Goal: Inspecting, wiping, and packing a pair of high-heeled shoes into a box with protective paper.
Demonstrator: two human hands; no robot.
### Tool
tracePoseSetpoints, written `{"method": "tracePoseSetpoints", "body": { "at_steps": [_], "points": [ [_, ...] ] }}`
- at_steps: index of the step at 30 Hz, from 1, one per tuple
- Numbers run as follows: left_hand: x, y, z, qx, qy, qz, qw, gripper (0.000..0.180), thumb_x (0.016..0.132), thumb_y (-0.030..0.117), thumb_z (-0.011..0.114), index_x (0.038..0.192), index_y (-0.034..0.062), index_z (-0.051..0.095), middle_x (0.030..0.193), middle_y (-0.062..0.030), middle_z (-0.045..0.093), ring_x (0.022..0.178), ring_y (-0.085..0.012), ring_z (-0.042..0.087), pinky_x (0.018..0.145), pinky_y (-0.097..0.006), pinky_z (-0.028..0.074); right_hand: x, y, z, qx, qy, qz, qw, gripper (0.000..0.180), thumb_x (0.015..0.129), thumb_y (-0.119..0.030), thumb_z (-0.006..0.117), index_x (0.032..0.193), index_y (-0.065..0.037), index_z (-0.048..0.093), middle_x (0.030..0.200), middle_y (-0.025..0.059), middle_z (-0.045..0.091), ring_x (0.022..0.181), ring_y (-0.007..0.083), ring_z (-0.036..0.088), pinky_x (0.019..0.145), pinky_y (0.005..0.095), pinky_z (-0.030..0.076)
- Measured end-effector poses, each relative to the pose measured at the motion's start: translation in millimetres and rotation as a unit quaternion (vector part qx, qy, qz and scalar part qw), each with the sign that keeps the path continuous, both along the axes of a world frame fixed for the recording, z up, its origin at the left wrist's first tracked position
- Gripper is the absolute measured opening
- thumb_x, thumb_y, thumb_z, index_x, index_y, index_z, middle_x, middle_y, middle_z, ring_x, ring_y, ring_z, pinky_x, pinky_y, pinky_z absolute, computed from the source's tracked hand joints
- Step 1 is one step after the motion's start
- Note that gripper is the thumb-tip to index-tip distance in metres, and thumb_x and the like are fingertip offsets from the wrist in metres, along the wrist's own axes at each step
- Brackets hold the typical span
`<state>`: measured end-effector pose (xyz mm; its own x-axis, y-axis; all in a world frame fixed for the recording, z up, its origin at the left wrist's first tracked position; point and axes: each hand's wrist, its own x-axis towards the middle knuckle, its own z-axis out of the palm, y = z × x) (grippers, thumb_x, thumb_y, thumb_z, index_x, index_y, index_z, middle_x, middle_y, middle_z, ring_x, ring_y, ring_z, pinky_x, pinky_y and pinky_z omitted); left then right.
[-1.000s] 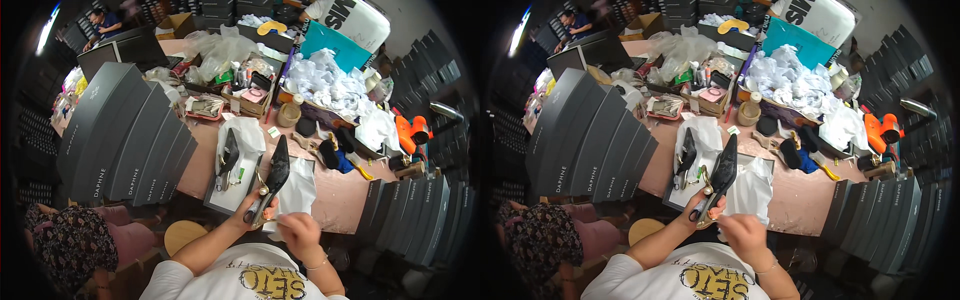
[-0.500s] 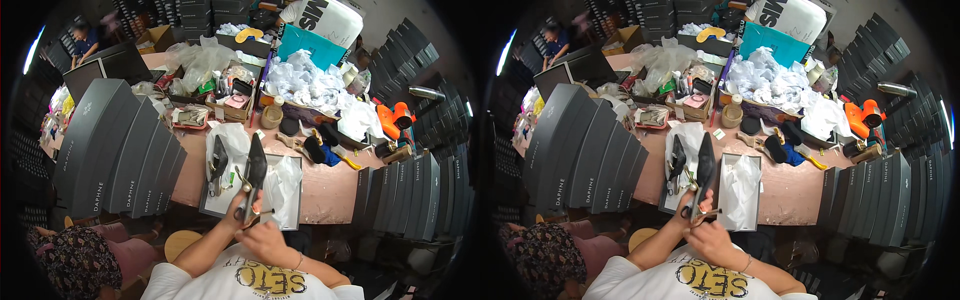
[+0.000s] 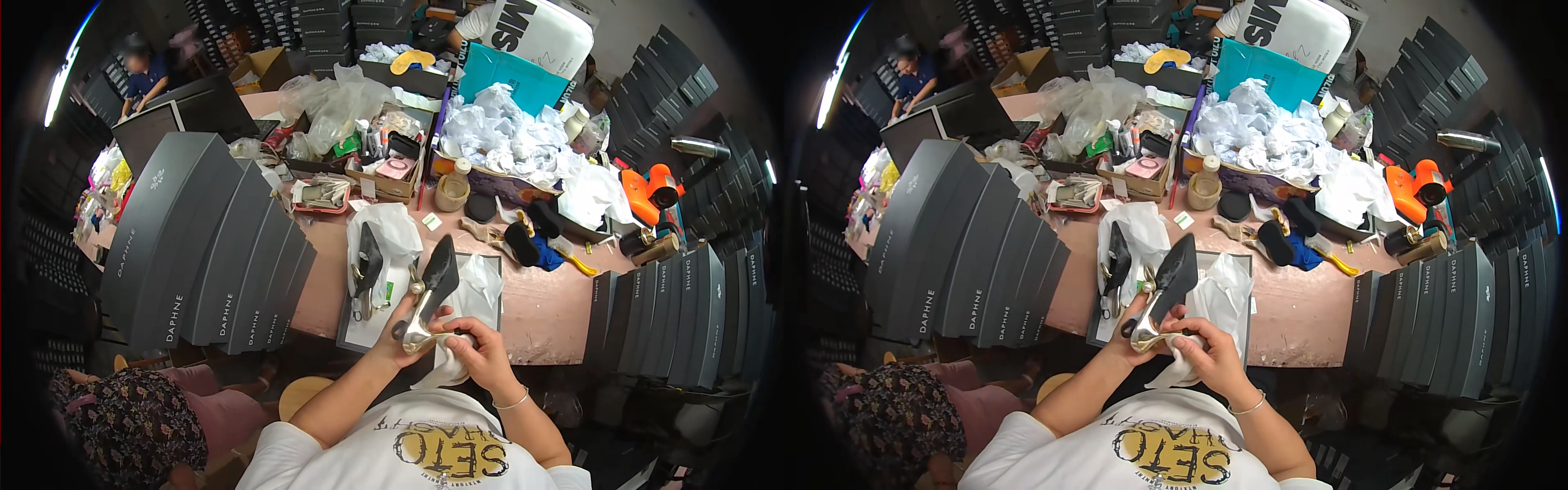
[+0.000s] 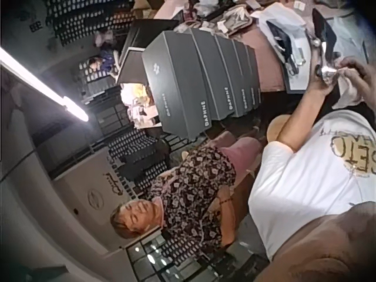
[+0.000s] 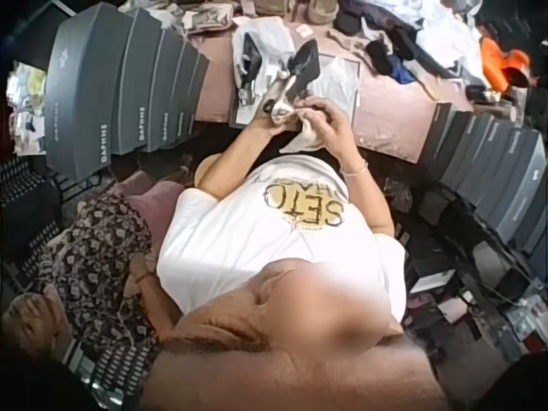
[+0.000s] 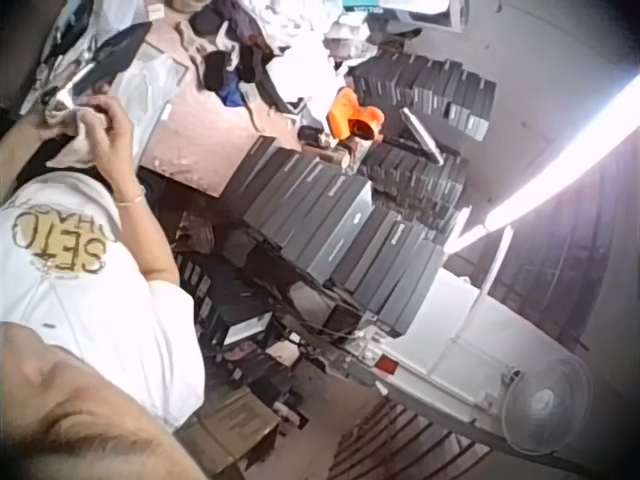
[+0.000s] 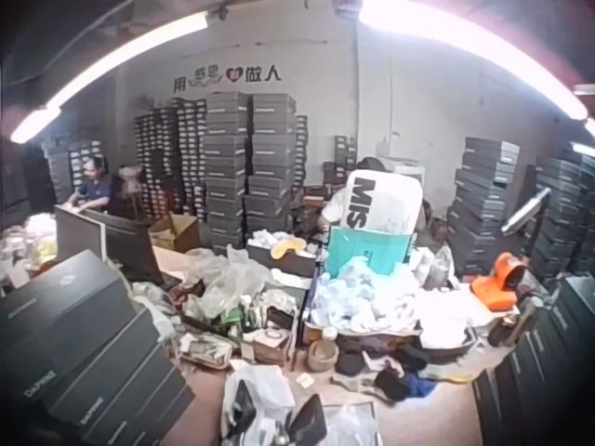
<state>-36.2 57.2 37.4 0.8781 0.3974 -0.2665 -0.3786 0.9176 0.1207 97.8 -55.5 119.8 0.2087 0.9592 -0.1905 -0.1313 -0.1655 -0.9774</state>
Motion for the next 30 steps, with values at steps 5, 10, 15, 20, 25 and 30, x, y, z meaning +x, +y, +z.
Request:
{"method": "tracePoseSetpoints", "body": {
  "at_steps": [5, 10, 15, 20, 25, 30],
  "points": [
    [-48, 12, 12, 0.755, 0.272, 0.115, 0.586, 0.072, 0.090, 0.028, 0.058, 0.148, 0.0080, 0.021, 0.152, -0.0176, 0.020, 0.143, -0.0352, 0.014, 0.113, -0.044, 0.019, 16, 2, 13, 0.020, 0.353, -0.089, 0.931, 0.020, 0.095, -0.019, 0.057, 0.109, -0.004, 0.056, 0.083, 0.0027, 0.059, 0.066, 0.0103, 0.056, 0.058, 0.0242, 0.047],
    [-35, 38, 35, 0.708, 0.136, -0.024, 0.692, 0.097, 0.073, 0.055, 0.072, 0.145, 0.0052, 0.029, 0.142, -0.0201, 0.039, 0.135, -0.0301, 0.035, 0.111, -0.037, 0.026, 4, -2, 20, 0.000, 0.482, -0.029, 0.876, 0.023, 0.096, -0.022, 0.055, 0.111, -0.004, 0.057, 0.079, 0.0017, 0.056, 0.061, 0.0105, 0.051, 0.055, 0.0241, 0.044],
    [-7, -9, 18, 0.180, 0.128, -0.037, 0.975, 0.053, 0.096, 0.047, 0.044, 0.127, 0.0049, 0.045, 0.085, -0.0082, 0.061, 0.072, -0.0185, 0.061, 0.071, -0.033, 0.051, 11, 0, 34, -0.065, 0.254, -0.117, 0.958, 0.036, 0.092, -0.012, 0.059, 0.125, -0.005, 0.046, 0.081, 0.0023, 0.057, 0.062, 0.0115, 0.052, 0.059, 0.0242, 0.043],
    [-7, -22, 3, 0.105, 0.084, -0.051, 0.990, 0.053, 0.097, 0.049, 0.036, 0.123, 0.0043, 0.046, 0.078, -0.0092, 0.057, 0.067, -0.0206, 0.060, 0.067, -0.035, 0.051, 34, -48, -4, -0.030, -0.073, -0.120, 0.990, 0.023, 0.086, -0.001, 0.065, 0.108, -0.004, 0.061, 0.090, 0.0060, 0.063, 0.075, 0.0137, 0.062, 0.064, 0.0252, 0.049],
    [-11, -32, 10, 0.095, 0.136, -0.069, 0.984, 0.053, 0.097, 0.048, 0.034, 0.120, 0.0026, 0.047, 0.079, -0.0106, 0.059, 0.067, -0.0210, 0.060, 0.067, -0.035, 0.051, 20, -9, 24, 0.165, -0.417, -0.027, 0.894, 0.025, 0.074, -0.001, 0.071, 0.098, -0.006, 0.065, 0.088, 0.0084, 0.062, 0.077, 0.0235, 0.061, 0.065, 0.0296, 0.046],
    [-10, -47, 22, 0.129, 0.185, -0.112, 0.968, 0.060, 0.097, 0.051, 0.030, 0.094, -0.0006, 0.059, 0.073, -0.0116, 0.060, 0.070, -0.0219, 0.060, 0.071, -0.032, 0.048, 6, 5, 13, 0.214, -0.521, 0.118, 0.818, 0.030, 0.066, -0.005, 0.069, 0.096, -0.007, 0.065, 0.085, 0.0051, 0.058, 0.078, 0.0224, 0.056, 0.071, 0.0358, 0.040]
  ]
}}
